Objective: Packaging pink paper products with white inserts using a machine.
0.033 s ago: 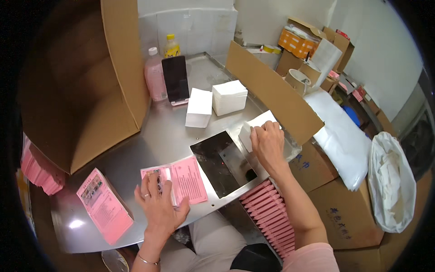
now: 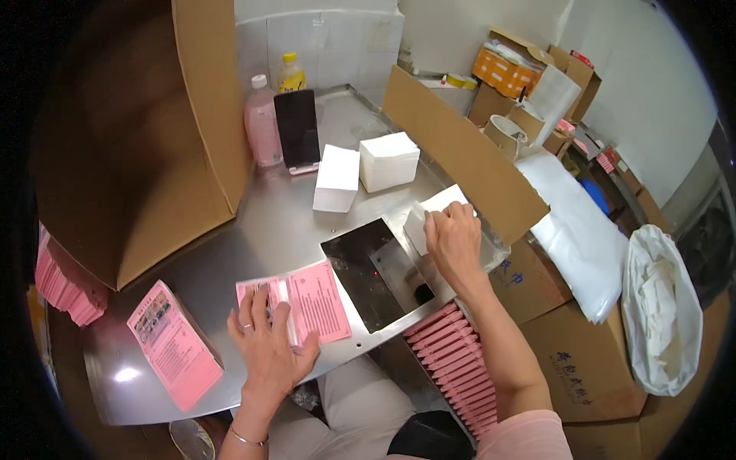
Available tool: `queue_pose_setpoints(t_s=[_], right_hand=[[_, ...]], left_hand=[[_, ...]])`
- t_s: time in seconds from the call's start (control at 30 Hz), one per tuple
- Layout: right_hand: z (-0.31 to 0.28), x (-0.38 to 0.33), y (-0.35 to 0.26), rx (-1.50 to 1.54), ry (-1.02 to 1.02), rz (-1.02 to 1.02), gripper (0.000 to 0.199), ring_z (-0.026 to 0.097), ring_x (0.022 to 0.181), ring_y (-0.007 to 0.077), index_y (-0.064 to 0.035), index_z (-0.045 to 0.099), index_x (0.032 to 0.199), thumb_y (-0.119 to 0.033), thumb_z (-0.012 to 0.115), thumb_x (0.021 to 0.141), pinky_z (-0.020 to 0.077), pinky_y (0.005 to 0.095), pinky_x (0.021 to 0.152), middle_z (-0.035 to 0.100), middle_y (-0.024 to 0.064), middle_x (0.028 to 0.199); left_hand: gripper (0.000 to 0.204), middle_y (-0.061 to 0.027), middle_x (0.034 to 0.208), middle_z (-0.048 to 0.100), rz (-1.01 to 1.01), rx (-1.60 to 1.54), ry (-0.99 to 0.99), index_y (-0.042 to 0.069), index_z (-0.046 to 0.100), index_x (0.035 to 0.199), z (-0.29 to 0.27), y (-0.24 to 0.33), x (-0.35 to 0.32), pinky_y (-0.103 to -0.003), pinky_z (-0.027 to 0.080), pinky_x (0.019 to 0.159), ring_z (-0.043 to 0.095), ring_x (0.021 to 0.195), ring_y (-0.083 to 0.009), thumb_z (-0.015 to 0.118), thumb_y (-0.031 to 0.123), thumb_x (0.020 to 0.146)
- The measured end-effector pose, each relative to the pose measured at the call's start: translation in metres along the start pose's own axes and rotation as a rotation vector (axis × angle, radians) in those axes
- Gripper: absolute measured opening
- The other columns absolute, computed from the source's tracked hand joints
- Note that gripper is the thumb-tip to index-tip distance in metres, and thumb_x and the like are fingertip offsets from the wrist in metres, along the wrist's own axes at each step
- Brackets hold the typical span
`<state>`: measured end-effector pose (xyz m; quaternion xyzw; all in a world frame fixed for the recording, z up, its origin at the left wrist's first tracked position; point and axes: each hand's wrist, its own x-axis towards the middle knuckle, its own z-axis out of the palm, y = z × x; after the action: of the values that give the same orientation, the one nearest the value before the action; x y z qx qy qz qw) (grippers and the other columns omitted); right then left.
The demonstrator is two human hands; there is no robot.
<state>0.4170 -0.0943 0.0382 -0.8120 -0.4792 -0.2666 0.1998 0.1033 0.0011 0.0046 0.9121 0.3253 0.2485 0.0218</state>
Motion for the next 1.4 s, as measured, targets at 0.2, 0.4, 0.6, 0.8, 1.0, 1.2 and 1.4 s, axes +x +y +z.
queue_pose_setpoints(t_s=[0.2, 0.4, 0.6, 0.8, 1.0, 1.2, 1.4], right_hand=[[-0.003, 0.002, 0.001, 0.065, -0.004, 0.026, 0.015, 0.055, 0.083, 0.0309, -0.0007, 0.074, 0.09, -0.012, 0.065, 0.087, 0.0457, 0.0428, 0.077, 0.058, 0.0146, 0.082], [-0.005, -0.002, 0.009, 0.144, 0.16, -0.007, 0.033, 0.059, 0.095, 0.034, -0.0022, 0.07, 0.109, 0.002, 0.063, 0.078, 0.0468, 0.0421, 0.086, 0.063, 0.0164, 0.098], [-0.029, -0.003, -0.06, 0.288, 0.205, -0.163, 0.049, 0.061, 0.111, 0.0351, -0.0038, 0.067, 0.119, 0.012, 0.06, 0.073, 0.0463, 0.0417, 0.097, 0.066, 0.0168, 0.117], [-0.043, -0.12, -0.139, 0.671, -0.207, -0.794, 0.041, 0.057, 0.12, 0.0335, -0.011, 0.066, 0.12, -0.012, 0.06, 0.08, 0.0353, 0.0678, 0.104, 0.06, 0.0155, 0.116], [0.021, -0.053, -0.159, 0.251, -0.439, -0.494, 0.032, 0.061, 0.096, 0.0406, -0.0005, 0.065, 0.109, -0.011, 0.061, 0.08, 0.0293, 0.0716, 0.103, 0.061, 0.0236, 0.109], [0.05, -0.05, -0.078, 0.542, -0.26, -0.144, 0.023, 0.065, 0.094, 0.0396, -0.0039, 0.062, 0.104, -0.013, 0.064, 0.083, 0.048, 0.0544, 0.092, 0.066, 0.0225, 0.092], [0.002, -0.047, -0.071, 0.537, -0.365, -0.089, 0.015, 0.068, 0.07, 0.0361, -0.0016, 0.073, 0.092, -0.009, 0.059, 0.089, 0.0536, 0.0414, 0.062, 0.071, 0.0191, 0.085]], left_hand=[[0.057, -0.0199, 0.134, 0.049, -0.039, 0.031, 0.007, 0.007, 0.064, 0.112, 0.001, -0.001, -0.002, -0.066, 0.025, 0.102, 0.04, 0.128, -0.0456, 0.072, 0.049, 0.075], [0.058, -0.014, 0.125, 0.055, -0.067, -0.028, -0.076, 0.007, 0.064, 0.109, -0.017, 0.012, -0.007, -0.058, 0.032, 0.093, 0.05, 0.102, -0.0365, 0.072, 0.054, 0.075], [0.057, -0.0154, 0.12, 0.056, 0.003, 0.059, -0.016, 0.006, 0.063, 0.112, -0.016, 0.023, -0.015, -0.051, 0.037, 0.083, 0.052, 0.094, -0.0341, 0.073, 0.048, 0.075], [0.073, -0.0169, 0.108, 0.053, 0.041, -0.255, -0.252, 0.006, 0.054, 0.133, -0.023, -0.01, -0.02, -0.042, 0.042, 0.078, 0.054, 0.094, -0.0342, 0.076, 0.028, 0.068], [0.083, -0.0168, 0.103, 0.054, -0.027, -0.278, -0.095, 0.009, 0.042, 0.146, -0.022, 0.026, -0.008, -0.043, 0.041, 0.079, 0.055, 0.091, -0.0342, 0.077, 0.025, 0.072], [0.061, -0.0162, 0.098, 0.056, 0.018, -0.27, -0.166, 0.01, 0.057, 0.133, -0.051, 0.005, -0.032, -0.044, 0.044, 0.083, 0.055, 0.092, -0.0335, 0.076, 0.009, 0.075], [0.023, -0.0162, 0.11, 0.057, -0.039, -0.495, -0.035, 0.004, 0.063, 0.09, -0.04, -0.023, -0.045, -0.048, 0.044, 0.082, 0.055, 0.097, -0.0348, 0.063, -0.004, 0.068]])
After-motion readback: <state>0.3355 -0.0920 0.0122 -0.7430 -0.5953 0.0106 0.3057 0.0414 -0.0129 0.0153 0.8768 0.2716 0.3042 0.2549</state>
